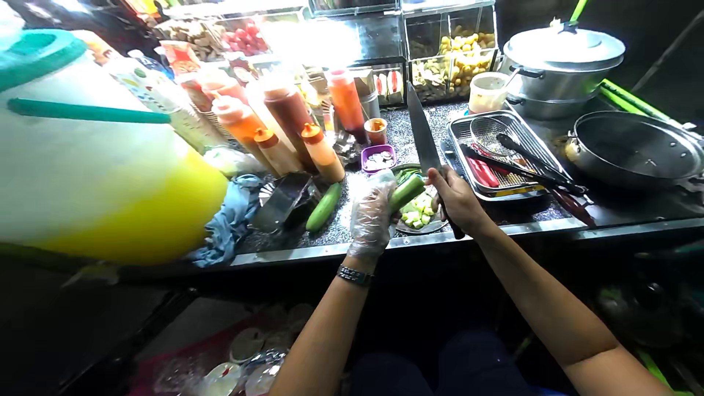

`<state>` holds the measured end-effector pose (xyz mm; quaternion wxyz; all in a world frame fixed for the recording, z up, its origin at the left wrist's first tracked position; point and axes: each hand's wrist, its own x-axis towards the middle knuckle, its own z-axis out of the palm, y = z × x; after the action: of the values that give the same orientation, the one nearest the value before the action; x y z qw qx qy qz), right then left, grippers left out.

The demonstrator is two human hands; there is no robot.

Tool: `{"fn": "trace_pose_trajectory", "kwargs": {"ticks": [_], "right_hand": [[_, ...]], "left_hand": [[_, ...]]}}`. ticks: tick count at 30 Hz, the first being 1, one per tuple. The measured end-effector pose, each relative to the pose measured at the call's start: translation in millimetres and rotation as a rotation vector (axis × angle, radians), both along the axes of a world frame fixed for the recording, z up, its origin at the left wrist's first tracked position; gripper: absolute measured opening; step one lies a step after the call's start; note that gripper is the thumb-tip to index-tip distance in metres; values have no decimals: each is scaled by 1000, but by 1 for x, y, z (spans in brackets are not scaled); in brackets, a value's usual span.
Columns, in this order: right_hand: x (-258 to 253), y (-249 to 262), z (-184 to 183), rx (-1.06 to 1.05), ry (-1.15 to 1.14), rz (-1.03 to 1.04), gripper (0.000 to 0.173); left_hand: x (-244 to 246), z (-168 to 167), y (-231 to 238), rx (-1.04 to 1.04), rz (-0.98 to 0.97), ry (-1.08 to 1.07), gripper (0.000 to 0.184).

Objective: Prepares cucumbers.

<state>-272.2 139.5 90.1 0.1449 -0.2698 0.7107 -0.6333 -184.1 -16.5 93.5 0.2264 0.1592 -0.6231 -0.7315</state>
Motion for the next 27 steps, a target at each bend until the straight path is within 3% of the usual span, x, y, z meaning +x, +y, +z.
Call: {"fn": "trace_pose_trajectory", "kwargs": {"ticks": [4,8,15,22,27], "right_hand": [[26,13,-8,235,612,-184,41],[51,26,-25,417,840,-274,44],[62,29,-31,564,822,-250,43],[37,9,-9,740,407,-13,44],[43,15,-13,552,577,-148,42]], "left_hand": [[3,4,-6,28,63,-23,6],[7,11,-6,3,71,-52,7],[9,8,-10,-107,27,55,8],[10,1,-2,-73,-52,74,6],[8,13,-8,-101,47,-88,9]]}}
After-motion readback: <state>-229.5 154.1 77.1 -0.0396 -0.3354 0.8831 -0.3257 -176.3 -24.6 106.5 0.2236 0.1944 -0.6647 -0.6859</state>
